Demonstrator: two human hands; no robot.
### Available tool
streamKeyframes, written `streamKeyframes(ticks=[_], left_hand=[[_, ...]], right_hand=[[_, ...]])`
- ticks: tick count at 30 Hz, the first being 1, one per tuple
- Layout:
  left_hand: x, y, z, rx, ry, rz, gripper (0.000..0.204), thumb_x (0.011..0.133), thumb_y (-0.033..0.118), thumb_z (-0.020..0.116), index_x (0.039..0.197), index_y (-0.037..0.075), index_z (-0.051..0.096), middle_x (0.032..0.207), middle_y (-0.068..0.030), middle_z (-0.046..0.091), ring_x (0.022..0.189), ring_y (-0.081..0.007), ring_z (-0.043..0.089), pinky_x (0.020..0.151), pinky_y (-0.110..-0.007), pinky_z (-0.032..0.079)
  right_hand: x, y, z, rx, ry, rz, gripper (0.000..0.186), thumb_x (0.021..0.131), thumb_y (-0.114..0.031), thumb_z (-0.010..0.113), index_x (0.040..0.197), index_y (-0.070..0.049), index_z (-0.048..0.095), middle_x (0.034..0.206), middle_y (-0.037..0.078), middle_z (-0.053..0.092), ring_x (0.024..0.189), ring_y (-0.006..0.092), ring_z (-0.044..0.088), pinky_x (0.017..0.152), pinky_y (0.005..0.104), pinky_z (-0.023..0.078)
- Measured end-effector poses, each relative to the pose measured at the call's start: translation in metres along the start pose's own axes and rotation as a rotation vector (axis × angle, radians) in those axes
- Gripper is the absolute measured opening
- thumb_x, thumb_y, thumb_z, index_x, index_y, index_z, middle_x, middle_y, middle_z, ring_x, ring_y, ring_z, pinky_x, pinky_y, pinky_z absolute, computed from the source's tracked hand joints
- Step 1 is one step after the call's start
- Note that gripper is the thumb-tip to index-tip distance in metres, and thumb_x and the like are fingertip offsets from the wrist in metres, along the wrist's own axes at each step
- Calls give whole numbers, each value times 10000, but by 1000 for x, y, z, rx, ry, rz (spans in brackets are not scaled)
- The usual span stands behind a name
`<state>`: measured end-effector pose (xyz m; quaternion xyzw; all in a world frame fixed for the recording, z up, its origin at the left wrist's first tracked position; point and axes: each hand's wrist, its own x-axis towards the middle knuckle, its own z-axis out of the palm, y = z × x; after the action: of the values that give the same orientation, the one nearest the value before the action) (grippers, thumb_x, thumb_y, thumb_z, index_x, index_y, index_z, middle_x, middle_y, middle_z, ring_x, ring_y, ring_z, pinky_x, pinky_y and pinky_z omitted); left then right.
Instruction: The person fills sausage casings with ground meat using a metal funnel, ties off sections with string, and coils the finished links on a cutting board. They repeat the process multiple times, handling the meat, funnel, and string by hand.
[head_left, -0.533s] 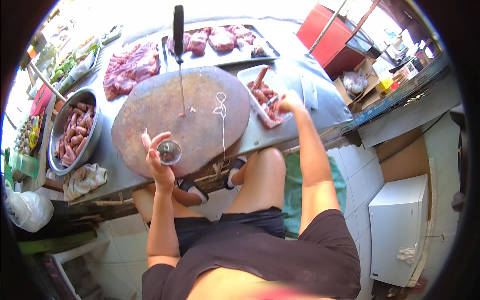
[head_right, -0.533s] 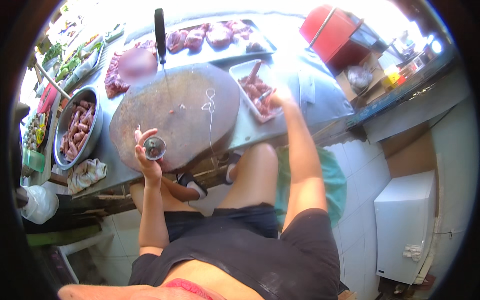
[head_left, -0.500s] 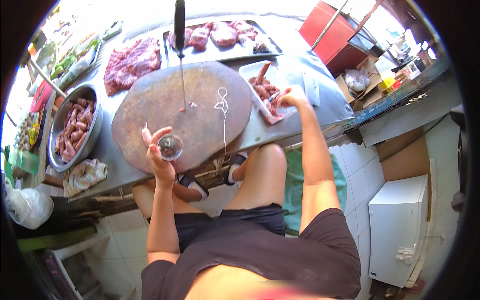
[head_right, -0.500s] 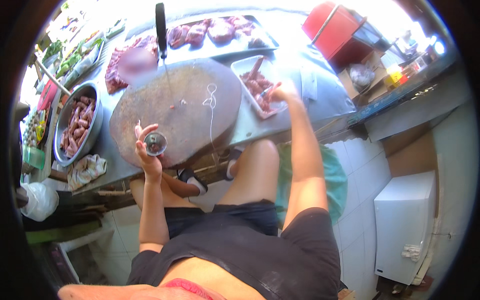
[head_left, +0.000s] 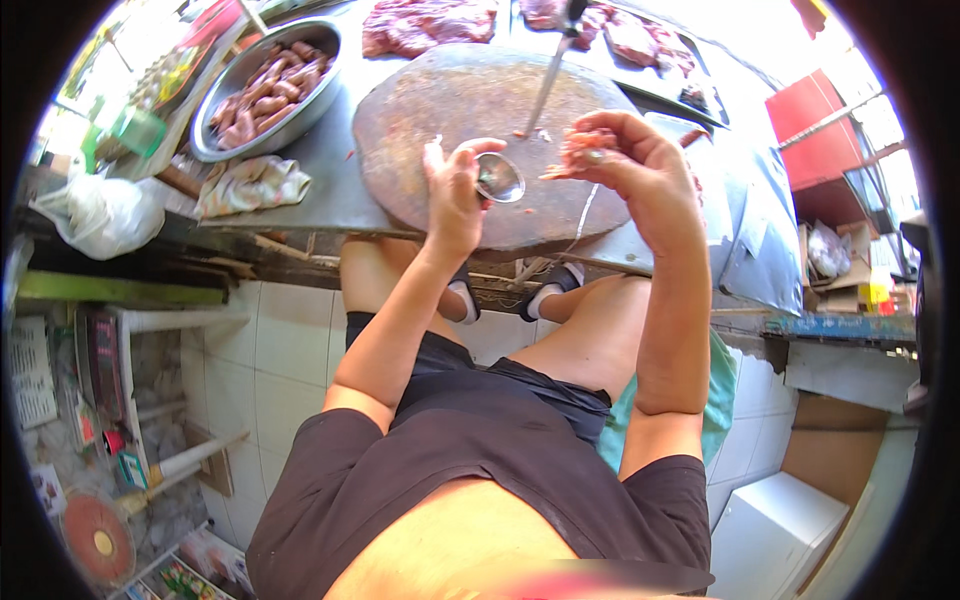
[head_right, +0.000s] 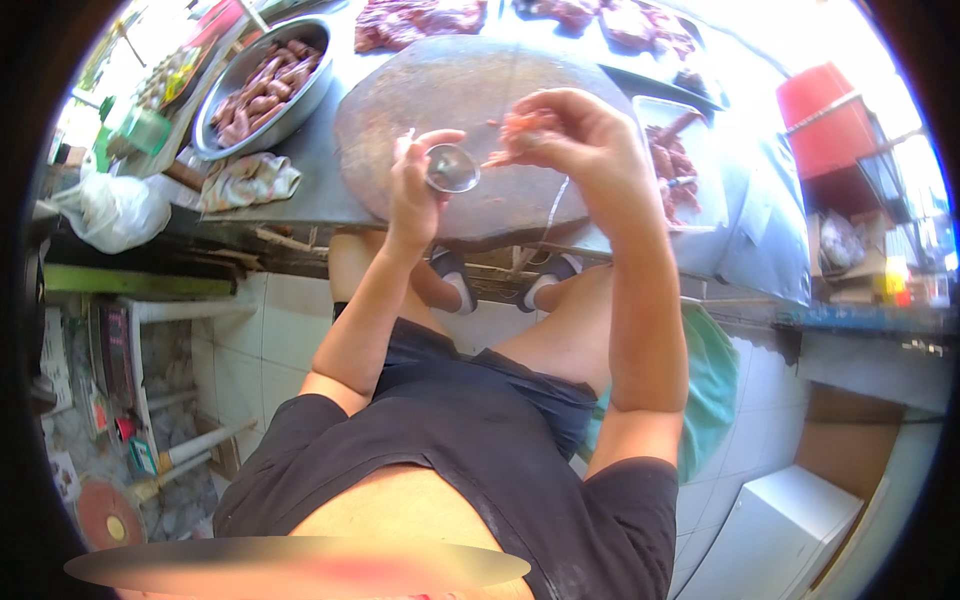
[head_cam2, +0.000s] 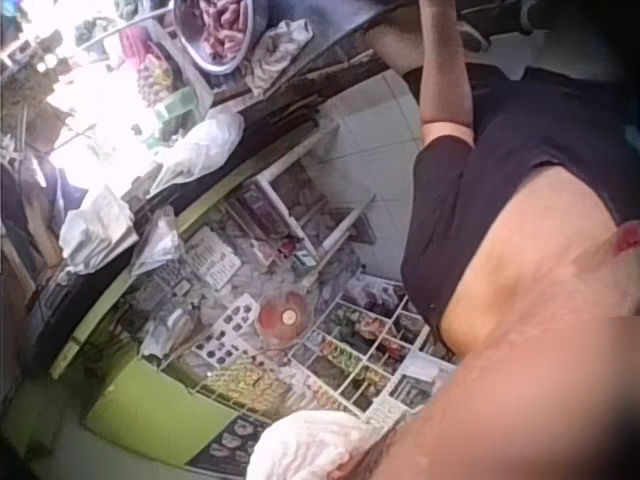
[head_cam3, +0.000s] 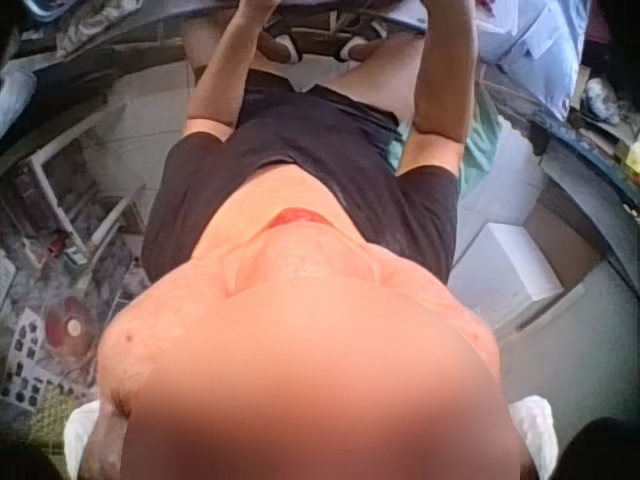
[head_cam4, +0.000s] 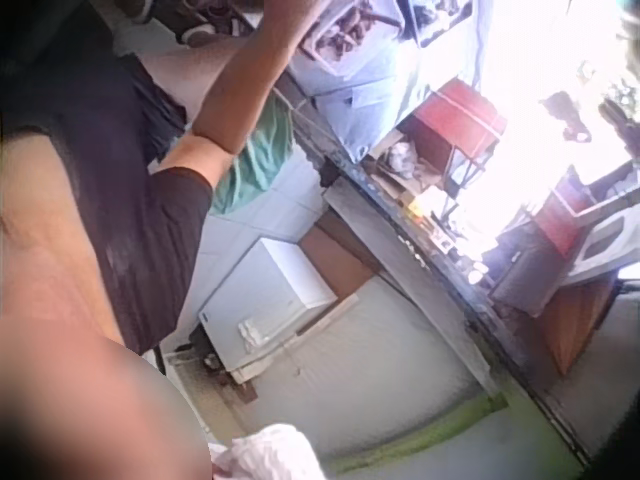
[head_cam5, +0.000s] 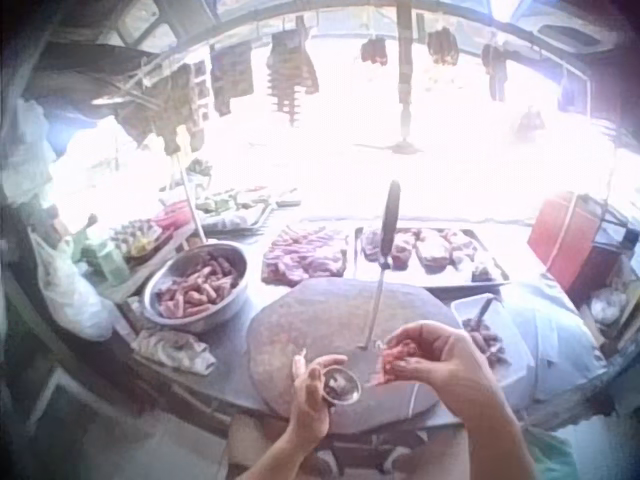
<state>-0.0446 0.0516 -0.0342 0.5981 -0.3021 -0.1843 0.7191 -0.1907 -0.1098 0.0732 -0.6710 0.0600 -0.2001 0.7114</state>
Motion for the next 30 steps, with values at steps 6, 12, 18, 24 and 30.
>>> streamKeyframes(ticks=[6,12,18,24,30], left_hand=[[1,10,0,-240,47,-86,589,1073,554,386,1112,37,666,781,-20,626,573,-43,539,474,-182,419],[1,10,-4,-291,28,-111,570,1080,544,372,1150,40,628,763,-21,630,590,-46,560,485,-180,430],[-1,11,-5,-205,54,-81,599,1090,496,281,1227,4,594,756,-26,604,546,-63,465,476,-198,385],[1,14,-8,-243,55,-106,599,1083,498,302,1208,-5,601,740,8,590,538,-56,455,458,-189,357],[3,9,-21,62,-72,-27,586,1071,487,319,1155,11,649,714,17,585,561,-65,486,652,-229,451]], right_hand=[[24,17,87,-629,40,-102,338,895,111,591,1229,77,629,1038,138,719,940,182,700,894,306,563],[16,18,89,-1014,-8,-279,293,861,63,603,1114,-25,722,960,161,690,898,361,677,828,400,537],[15,22,93,-1208,-66,-330,288,814,24,605,1039,-72,758,977,119,663,1004,329,616,854,415,531],[3,0,92,-1463,-185,-267,453,795,1,639,1232,-101,703,1224,155,621,1132,331,575,969,405,489],[-8,5,106,-1752,-216,-482,456,776,-26,642,1226,53,647,1268,161,582,1191,311,537,1054,434,431]])
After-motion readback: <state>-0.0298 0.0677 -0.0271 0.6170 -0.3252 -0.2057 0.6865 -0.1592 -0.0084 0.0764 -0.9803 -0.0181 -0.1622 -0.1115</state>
